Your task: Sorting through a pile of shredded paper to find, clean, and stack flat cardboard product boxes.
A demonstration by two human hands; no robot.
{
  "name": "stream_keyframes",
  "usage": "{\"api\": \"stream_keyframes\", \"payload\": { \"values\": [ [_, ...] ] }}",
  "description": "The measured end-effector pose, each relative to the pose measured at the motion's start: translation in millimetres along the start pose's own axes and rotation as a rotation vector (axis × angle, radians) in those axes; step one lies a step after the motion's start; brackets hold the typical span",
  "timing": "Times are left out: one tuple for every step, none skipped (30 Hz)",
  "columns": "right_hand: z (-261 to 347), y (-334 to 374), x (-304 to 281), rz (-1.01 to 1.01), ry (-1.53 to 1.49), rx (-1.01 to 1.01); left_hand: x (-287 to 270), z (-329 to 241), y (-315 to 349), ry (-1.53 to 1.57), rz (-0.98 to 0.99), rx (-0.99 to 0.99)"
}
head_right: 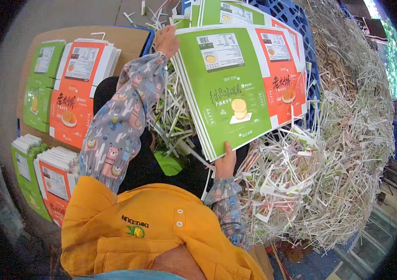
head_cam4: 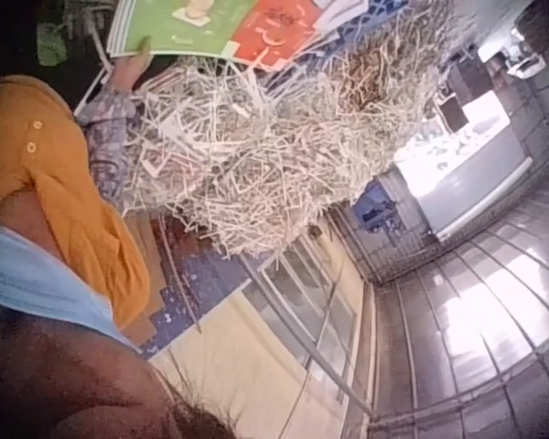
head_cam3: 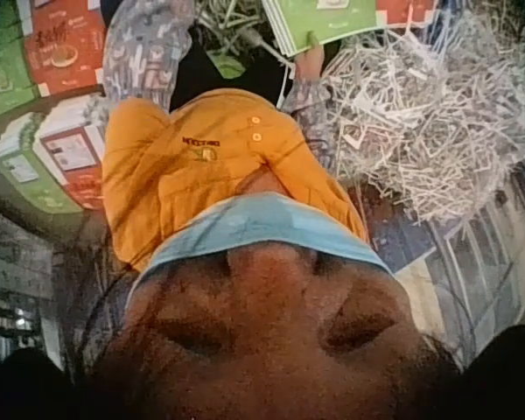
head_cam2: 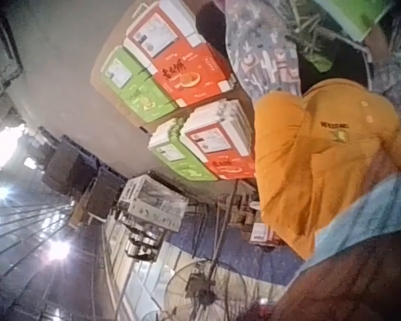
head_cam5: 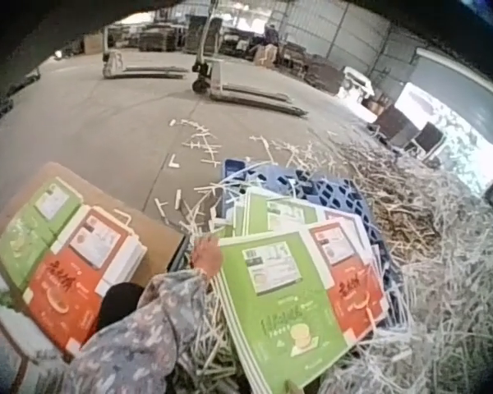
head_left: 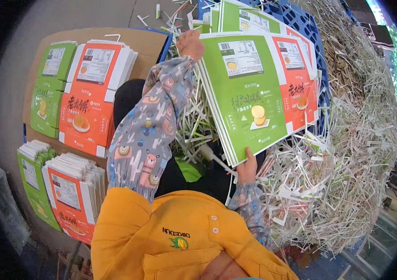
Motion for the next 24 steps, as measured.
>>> {"api": "stream_keyframes", "payload": {
  "values": [
    [-2.8,-0.2,1.1,-0.073,-0.146,0.061,4.0,5.7,-8.9,-0.004,-0.002,0.005],
    [-2.4,-0.4,-0.5,-0.072,-0.177,0.069,14.1,5.4,-15.7,-0.073,0.097,0.025],
    [-3.5,-2.9,-0.4,-0.076,-0.183,0.068,21.4,8.1,-22.0,-0.147,0.195,0.043],
    [-7.2,-5.3,1.7,-0.065,-0.221,0.053,20.7,12.4,-25.6,-0.184,0.143,0.118],
    [-11.2,-5.3,2.0,-0.068,-0.254,0.035,23.9,10.5,-24.4,-0.179,0.157,0.121],
    [-3.7,-3.0,6.5,-0.161,-0.214,-0.009,34.8,-2.9,-21.8,-0.194,0.324,0.036],
    [-4.8,-3.8,13.8,-0.183,-0.219,-0.011,40.8,-5.7,-20.5,-0.231,0.482,-0.048],
    [-6.0,-5.2,17.7,-0.256,-0.148,-0.052,38.1,-9.7,-23.7,-0.232,0.392,-0.015],
    [-2.7,-7.3,11.1,-0.342,-0.07,-0.103,48.9,-15.5,-19.7,-0.208,0.419,-0.002],
    [-15.3,-13.8,6.8,-0.218,-0.117,-0.132,37.0,-5.7,-31.4,-0.188,0.345,-0.02],
    [-19.6,-17.8,7.5,-0.232,-0.135,-0.127,30.9,1.0,-33.6,-0.153,0.29,-0.04],
    [-21.7,-19.3,12.1,-0.205,-0.153,-0.143,22.4,11.4,-34.8,-0.165,0.302,-0.023],
    [-27.1,-16.4,16.6,-0.185,-0.167,-0.155,13.8,23.0,-30.6,-0.203,0.253,0.042],
    [-24.5,-6.5,22.1,-0.037,0.256,-0.255,7.6,29.0,-25.7,-0.241,0.203,0.109],
    [-21.5,-2.8,27.5,-0.06,0.245,-0.256,10.3,18.6,-16.1,-0.234,0.22,0.127],
    [-16.0,-5.4,35.6,-0.093,0.023,-0.221,-0.8,3.8,-5.0,-0.093,-0.002,-0.073],
    [-12.0,-8.1,37.0,-0.135,-0.186,-0.19,-8.3,-9.6,18.9,0.062,-0.21,-0.287],
    [-9.1,-5.1,41.6,-0.116,-0.184,-0.196,-11.7,-17.8,44.6,0.395,-0.031,-0.399],
    [-4.2,-1.2,48.3,-0.122,-0.205,-0.213,-24.6,-33.5,64.3,0.726,0.141,-0.491],
    [-0.7,1.8,53.9,-0.102,-0.208,-0.242,-24.1,-37.8,102.2,0.768,0.108,-0.647],
    [5.0,-0.6,50.4,-0.099,-0.193,-0.277,-39.0,-79.8,143.1,0.946,0.261,-0.89],
    [3.1,6.0,70.6,-0.083,-0.058,-0.257,-46.4,-86.0,174.5,1.146,0.322,-1.02],
    [-11.7,-5.2,68.3,-0.118,-0.192,-0.284,-36.8,-94.1,203.3,1.366,0.415,-1.161],
    [-17.3,-8.5,69.0,-0.063,-0.179,-0.254,-42.5,-97.0,208.6,1.361,0.434,-1.154]
  ]
}}
Point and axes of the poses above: each hand's wrist, its own y-axis away from the middle knuckle, its own x-axis out of the palm, z = x × y, the point moved 3 cm from there along -y, towards the middle knuckle, and after that the axes turned 3 degrees about z, right-handed, at the moved point
